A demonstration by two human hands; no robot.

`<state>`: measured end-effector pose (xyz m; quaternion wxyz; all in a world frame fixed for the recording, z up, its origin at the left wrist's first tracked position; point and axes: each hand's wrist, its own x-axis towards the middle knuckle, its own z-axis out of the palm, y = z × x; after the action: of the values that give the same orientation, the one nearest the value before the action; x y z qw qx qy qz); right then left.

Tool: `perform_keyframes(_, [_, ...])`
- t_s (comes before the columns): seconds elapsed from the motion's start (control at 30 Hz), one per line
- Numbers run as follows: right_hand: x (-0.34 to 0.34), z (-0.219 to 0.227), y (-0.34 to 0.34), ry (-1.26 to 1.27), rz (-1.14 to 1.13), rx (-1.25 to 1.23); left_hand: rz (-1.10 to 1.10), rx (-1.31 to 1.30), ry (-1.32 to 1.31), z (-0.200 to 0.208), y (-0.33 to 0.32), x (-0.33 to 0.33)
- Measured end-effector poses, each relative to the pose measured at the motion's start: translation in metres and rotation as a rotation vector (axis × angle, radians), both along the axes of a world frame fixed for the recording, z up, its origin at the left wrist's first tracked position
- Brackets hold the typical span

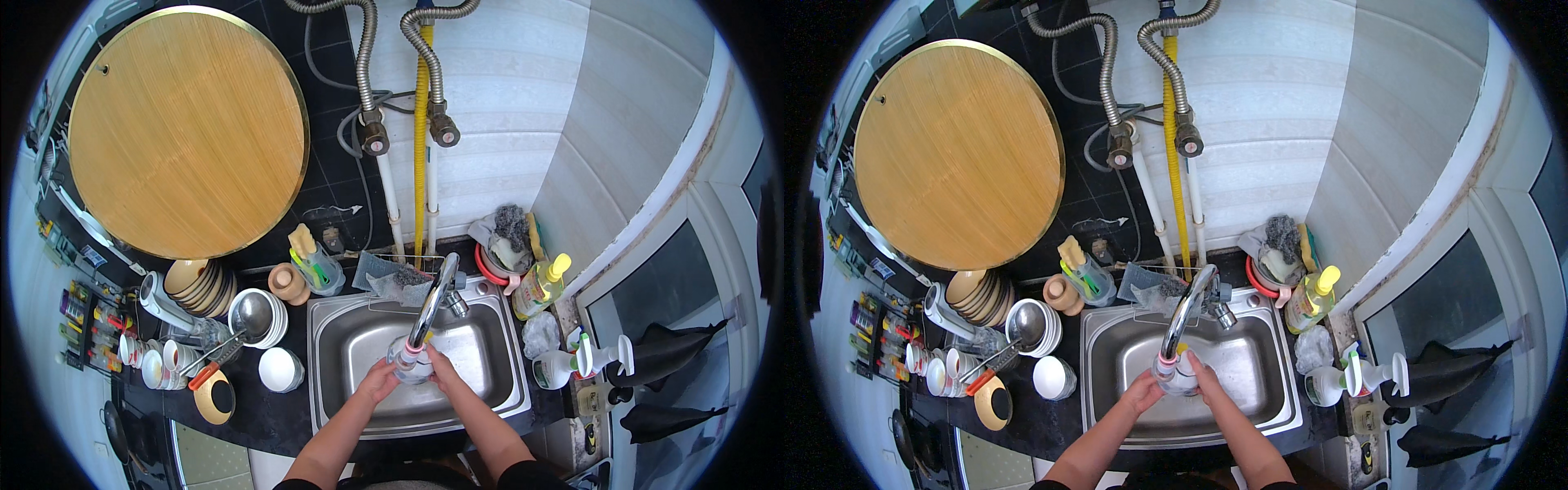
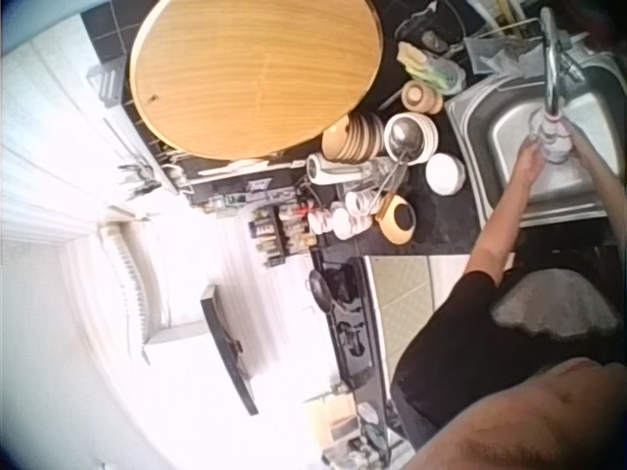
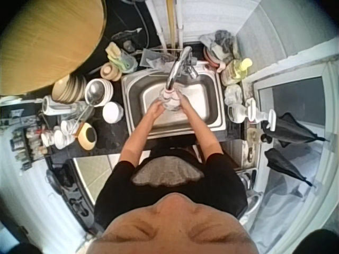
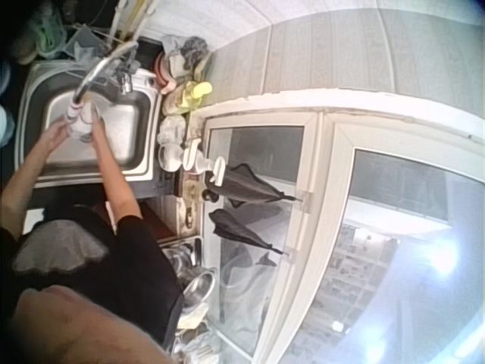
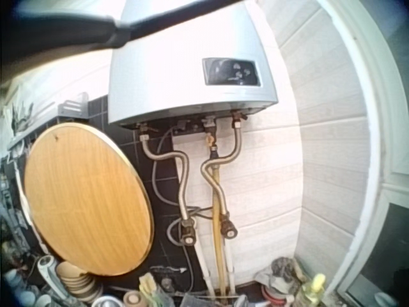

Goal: The person washes various kitchen items in a sink, including a metal bowl, plates, and bowls, using a sponge and running water. They rinse each item and place them on the counter or into a cabinet.

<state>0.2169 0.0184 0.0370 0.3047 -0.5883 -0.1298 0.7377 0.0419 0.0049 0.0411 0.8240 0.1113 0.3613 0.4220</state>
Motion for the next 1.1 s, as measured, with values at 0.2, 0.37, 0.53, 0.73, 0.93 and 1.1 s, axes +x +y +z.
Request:
perform_keyframes(0.2, [0.001,-0.002,-0.016,0.634,-0.353,0.102,0.049,-0.039,-0.018,-0.015,0.014,-0.008])
perform_keyframes(0.37, [0.008,-0.02,-0.023,0.791,-0.608,0.18,0.011,-0.098,0.022,0.019,0.018,0.013])
perform_keyframes(0.53, [0.016,-0.014,-0.019,0.83,-0.669,0.211,-0.152,0.021,0.272,0.015,0.02,0.028])
perform_keyframes(0.73, [-0.01,-0.005,-0.01,0.654,-0.593,0.265,-0.081,0.488,1.146,-0.045,0.012,0.042])
perform_keyframes(0.93, [-0.024,0.007,-0.019,0.515,-0.277,0.397,-0.215,0.088,0.856,-0.003,-0.01,0.01])
perform_keyframes(1.1, [-0.025,-0.005,-0.022,0.288,-0.038,0.403,-0.133,-0.127,0.488,-0.006,-0.012,-0.015])
